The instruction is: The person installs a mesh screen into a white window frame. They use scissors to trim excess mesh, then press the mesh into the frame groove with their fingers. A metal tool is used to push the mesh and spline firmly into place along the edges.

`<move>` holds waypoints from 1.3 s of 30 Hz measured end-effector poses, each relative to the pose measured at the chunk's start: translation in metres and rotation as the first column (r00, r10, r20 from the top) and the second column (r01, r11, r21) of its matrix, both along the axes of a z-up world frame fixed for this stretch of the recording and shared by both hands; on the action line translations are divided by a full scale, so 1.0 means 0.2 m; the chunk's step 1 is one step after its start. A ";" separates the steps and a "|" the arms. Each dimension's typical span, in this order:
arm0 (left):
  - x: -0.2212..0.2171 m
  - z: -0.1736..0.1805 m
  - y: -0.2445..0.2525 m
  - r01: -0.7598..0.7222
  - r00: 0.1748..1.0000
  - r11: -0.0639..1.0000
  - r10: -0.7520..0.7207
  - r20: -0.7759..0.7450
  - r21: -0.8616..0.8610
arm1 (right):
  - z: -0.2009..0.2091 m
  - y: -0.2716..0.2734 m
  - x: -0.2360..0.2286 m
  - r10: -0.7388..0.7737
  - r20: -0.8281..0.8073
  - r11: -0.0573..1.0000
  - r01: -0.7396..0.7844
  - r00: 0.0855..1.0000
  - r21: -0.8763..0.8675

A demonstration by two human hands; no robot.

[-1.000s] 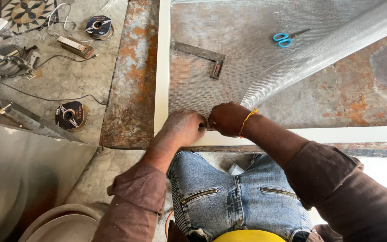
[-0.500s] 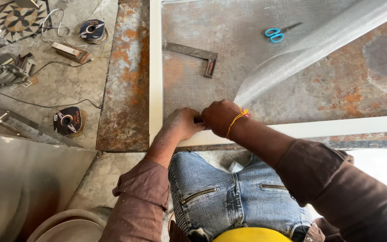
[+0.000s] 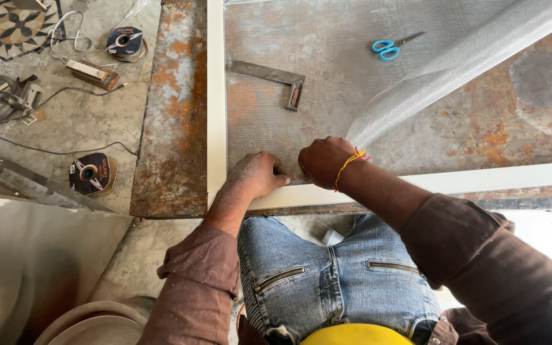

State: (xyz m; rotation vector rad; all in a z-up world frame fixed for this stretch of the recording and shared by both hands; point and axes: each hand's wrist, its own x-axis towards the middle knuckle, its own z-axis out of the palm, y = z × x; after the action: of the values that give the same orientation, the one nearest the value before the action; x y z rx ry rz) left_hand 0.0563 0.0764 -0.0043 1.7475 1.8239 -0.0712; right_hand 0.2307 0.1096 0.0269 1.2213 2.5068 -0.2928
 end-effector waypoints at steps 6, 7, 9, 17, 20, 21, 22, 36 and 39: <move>0.00 -0.01 0.00 -0.012 1.000 1.000 0.012 0.025 0.003 | -0.02 -0.01 0.06 0.160 -0.037 0.983 -0.155 0.986 0.103; 0.00 -0.01 0.01 -0.007 1.000 1.000 0.007 0.023 -0.006 | -0.01 0.00 0.08 0.233 -0.039 0.962 -0.224 0.972 0.157; -0.01 -0.02 0.00 -0.002 1.000 1.000 0.003 0.018 -0.028 | 0.00 0.01 0.09 0.316 -0.031 0.937 -0.307 0.948 0.170; 0.01 0.02 0.01 0.008 1.000 0.998 -0.009 -0.012 -0.064 | 0.04 0.10 0.18 0.241 0.087 0.971 -0.240 0.967 -0.015; 0.01 0.06 0.00 0.007 1.000 0.998 -0.008 -0.025 -0.055 | 0.00 0.10 0.24 0.170 0.005 0.982 -0.169 0.985 -0.084; 0.02 0.07 0.00 0.003 1.000 0.999 -0.004 -0.028 -0.053 | -0.02 0.09 0.26 0.131 -0.028 0.987 -0.133 0.991 -0.090; 0.03 0.08 0.00 0.037 0.999 0.998 -0.038 -0.028 -0.041 | -0.04 0.08 0.27 0.091 -0.063 0.991 -0.097 0.994 -0.097; 0.29 -0.02 0.10 0.237 0.971 0.971 -0.238 0.026 0.036 | -0.11 0.10 0.27 -0.082 -0.069 0.974 0.066 0.994 -0.218; 0.30 -0.03 0.11 0.203 0.979 0.979 -0.202 0.012 -0.002 | -0.11 0.11 0.25 -0.117 -0.057 0.972 0.103 0.991 -0.212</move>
State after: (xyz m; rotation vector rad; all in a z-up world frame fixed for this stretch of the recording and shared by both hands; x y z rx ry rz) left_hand 0.1154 0.0976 -0.0109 1.9219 1.6306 -0.1452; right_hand 0.2809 0.1308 0.0043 1.2854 2.3960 -0.6202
